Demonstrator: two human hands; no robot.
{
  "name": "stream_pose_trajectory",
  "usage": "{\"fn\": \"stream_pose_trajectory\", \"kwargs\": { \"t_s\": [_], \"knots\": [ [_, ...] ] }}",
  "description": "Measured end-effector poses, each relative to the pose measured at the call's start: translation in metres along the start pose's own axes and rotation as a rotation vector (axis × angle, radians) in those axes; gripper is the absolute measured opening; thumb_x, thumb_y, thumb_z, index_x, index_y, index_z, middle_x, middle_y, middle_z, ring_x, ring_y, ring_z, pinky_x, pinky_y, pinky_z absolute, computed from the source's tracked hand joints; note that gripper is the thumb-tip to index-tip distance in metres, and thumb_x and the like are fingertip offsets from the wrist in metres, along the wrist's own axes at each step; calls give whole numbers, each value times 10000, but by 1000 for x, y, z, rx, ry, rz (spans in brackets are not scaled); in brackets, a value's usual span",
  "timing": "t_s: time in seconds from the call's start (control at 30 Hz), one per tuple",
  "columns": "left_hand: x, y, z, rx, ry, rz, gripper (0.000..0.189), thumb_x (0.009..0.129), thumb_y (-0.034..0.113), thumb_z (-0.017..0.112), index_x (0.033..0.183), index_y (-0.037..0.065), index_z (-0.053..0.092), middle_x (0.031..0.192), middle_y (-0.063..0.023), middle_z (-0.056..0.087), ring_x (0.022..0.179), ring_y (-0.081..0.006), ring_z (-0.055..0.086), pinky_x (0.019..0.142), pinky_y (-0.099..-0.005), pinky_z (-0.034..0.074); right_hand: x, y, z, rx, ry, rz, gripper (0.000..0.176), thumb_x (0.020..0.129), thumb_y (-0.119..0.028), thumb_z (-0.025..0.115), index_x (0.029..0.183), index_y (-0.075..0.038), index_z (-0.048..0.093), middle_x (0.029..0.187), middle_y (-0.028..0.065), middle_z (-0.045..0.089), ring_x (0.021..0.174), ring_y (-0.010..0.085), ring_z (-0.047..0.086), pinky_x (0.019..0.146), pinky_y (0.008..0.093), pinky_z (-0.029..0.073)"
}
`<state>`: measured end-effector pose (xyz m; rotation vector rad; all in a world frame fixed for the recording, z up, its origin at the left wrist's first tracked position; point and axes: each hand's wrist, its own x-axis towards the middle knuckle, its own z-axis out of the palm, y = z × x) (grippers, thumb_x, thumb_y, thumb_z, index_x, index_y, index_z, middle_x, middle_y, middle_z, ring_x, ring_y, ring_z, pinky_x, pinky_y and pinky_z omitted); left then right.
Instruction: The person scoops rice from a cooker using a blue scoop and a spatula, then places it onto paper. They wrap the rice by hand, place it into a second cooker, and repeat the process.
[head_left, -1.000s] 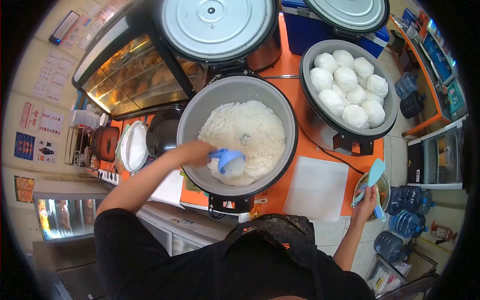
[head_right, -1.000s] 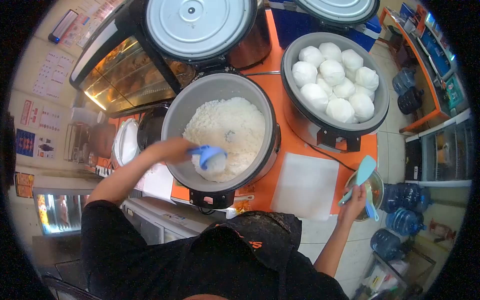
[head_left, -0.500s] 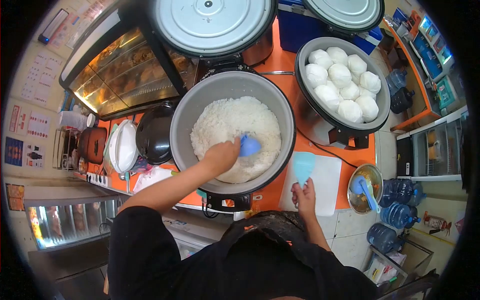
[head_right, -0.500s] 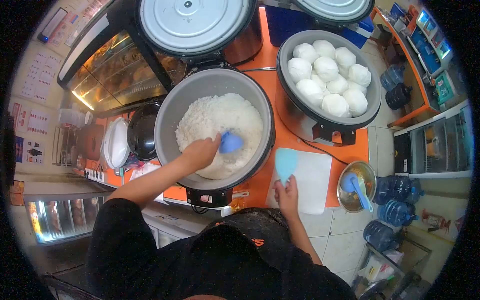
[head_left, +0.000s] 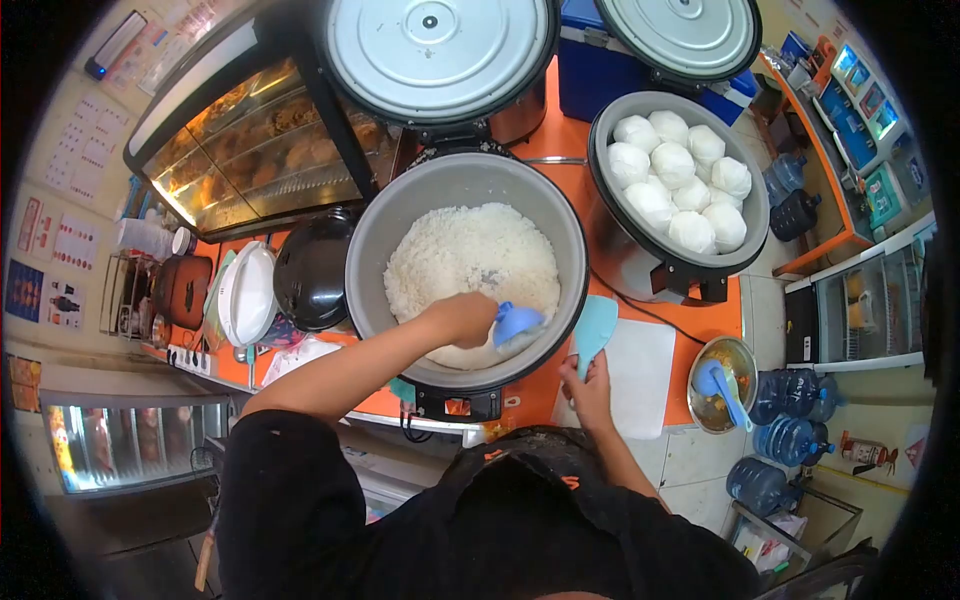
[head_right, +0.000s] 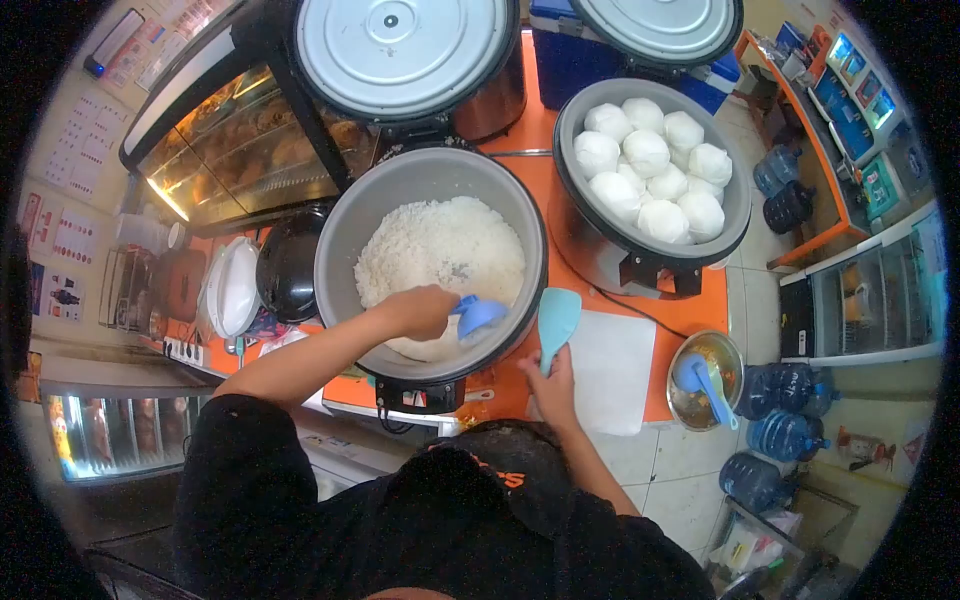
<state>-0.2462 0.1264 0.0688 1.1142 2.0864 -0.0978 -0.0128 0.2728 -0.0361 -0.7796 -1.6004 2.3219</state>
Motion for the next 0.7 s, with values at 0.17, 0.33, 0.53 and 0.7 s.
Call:
{"fn": "stream_pose_trajectory", "kwargs": {
  "t_s": [0.17,0.33,0.53,0.7],
  "knots": [
    [-46,-6,-28,-83,-79,66,392,873,99,550,1252,51,636,1052,-236,699,1004,-413,670,871,-499,521,5,-3,14,0,55,23,644,783,28,796,1304,-51,425,909,-12,518,779,66,496,683,209,445],
    [-63,-48,-64,-157,-97,79,384,886,117,556,1257,96,653,1081,-188,713,1010,-391,675,895,-489,518,4,-8,11,-137,54,-64,631,777,16,801,1285,-50,433,897,-11,508,767,73,497,692,221,447],
    [-12,-55,-3,115,246,-142,310,867,65,545,1165,16,613,978,-241,704,953,-406,695,804,-511,552,3,-12,15,-114,40,-63,491,830,47,731,1210,-34,430,927,12,520,844,90,518,781,236,472],
    [-28,-3,0,194,13,-44,570,873,37,508,1442,62,488,996,-260,688,959,-413,691,814,-501,553,2,-11,11,-123,43,-74,501,837,50,724,1231,-34,426,936,19,525,863,97,527,810,242,477]
  ]
}}
